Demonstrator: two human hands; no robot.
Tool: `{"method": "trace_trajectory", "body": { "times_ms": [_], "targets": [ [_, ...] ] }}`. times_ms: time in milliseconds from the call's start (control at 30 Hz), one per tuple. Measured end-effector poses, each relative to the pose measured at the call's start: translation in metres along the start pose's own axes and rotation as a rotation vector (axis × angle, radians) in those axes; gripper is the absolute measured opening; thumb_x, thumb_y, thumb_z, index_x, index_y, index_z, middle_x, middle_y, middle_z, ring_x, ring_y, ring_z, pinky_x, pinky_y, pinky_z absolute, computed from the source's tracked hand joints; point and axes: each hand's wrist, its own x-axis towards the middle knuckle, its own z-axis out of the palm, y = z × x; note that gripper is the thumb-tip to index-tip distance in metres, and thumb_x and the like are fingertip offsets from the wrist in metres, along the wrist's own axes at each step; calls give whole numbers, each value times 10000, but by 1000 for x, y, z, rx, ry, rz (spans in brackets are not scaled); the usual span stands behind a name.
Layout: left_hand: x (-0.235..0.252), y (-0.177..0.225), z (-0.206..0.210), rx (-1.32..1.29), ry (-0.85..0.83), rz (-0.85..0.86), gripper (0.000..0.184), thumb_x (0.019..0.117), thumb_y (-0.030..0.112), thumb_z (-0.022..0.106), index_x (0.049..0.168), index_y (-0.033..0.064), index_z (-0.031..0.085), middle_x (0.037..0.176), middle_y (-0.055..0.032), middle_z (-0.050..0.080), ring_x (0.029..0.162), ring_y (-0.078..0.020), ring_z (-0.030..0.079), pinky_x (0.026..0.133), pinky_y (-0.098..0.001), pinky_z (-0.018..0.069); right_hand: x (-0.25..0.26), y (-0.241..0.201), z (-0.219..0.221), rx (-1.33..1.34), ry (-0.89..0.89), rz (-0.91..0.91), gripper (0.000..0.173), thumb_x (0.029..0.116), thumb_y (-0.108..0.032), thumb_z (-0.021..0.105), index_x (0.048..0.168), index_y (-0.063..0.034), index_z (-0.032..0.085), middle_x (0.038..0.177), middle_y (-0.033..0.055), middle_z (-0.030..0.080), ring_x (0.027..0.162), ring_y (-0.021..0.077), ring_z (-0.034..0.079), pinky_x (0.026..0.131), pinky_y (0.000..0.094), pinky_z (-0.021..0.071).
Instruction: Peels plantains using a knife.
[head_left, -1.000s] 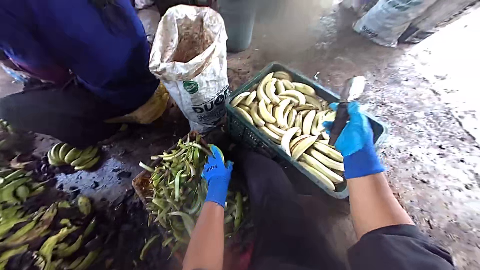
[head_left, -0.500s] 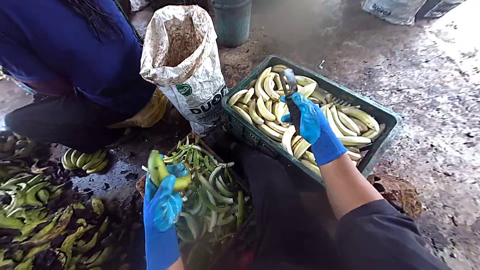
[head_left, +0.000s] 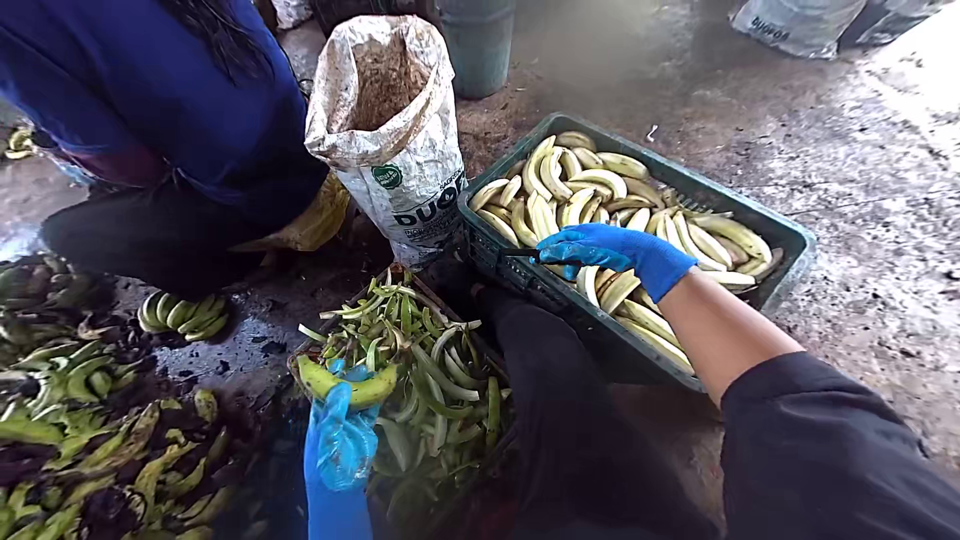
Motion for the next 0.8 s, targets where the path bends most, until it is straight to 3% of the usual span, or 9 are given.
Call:
{"method": "trace_trajectory", "body": {
  "times_ms": [167,233,300,367,433,500,533,667,800],
  "targets": [
    [-2,-3,-1,8,35,18,374,1048,153,385,1414,84,422,1146,-122,676,1015,-244,700,813,-403,621,6,24,-5,50,122,9,337,1062,-337,524,1234,-90,675,1108,83,691,890,164,664,796,375,565],
    [-2,-1,-4,15,64,-1,371,1047,161,371,1409,102,429,1152,-110,679,1009,-233,702,780,-389,623,6,19,-8,136,189,-16,347,1071,-350,472,1238,-124,675,1074,40,690,820,122,649,740,326,554],
    [-4,-1,-3,12,93,-30,362,1048,163,361,1399,114,435,1146,-99,676,1005,-227,699,777,-384,620,8,10,-9,256,248,-33,368,1074,-371,476,1324,-135,605,1130,36,664,787,102,637,692,281,548],
    [-5,-1,-1,-13,94,-34,356,1055,164,362,1399,110,442,1155,-109,675,1019,-236,700,792,-395,622,13,-2,-7,283,314,-62,402,1023,-303,592,1386,-144,524,1107,15,640,754,63,613,657,233,534],
    [-8,0,-1,-25,75,-23,363,1055,163,368,1406,98,433,1163,-123,674,1031,-243,697,810,-401,620,18,-4,-4,145,365,-34,507,931,-172,704,1395,-95,514,1093,75,640,802,129,606,712,316,531],
    [-8,1,-2,-27,70,-5,378,1045,162,381,1416,97,425,1161,-128,676,1025,-244,700,801,-396,622,25,8,-1,-110,391,81,529,892,-139,772,1377,-64,576,1109,211,682,868,329,666,814,552,547],
    [-8,2,-3,-24,73,6,390,1043,161,386,1426,98,424,1162,-128,678,1023,-246,701,804,-399,622,28,22,1,-207,387,131,518,890,-162,783,1370,-92,600,1101,226,695,891,373,680,837,611,537],
    [-9,4,-6,-11,89,17,388,1040,162,376,1422,107,418,1148,-117,681,1016,-241,703,802,-393,622,30,76,13,-282,408,142,550,896,-304,785,1403,-195,602,1222,203,685,1058,414,664,885,675,504],
    [-9,3,-1,-20,100,-6,346,1045,160,367,1374,100,455,1114,-103,686,994,-233,703,792,-391,618,25,58,15,-284,395,204,528,944,-288,743,1432,-166,584,1224,212,682,1066,405,662,928,646,489]
  ]
}}
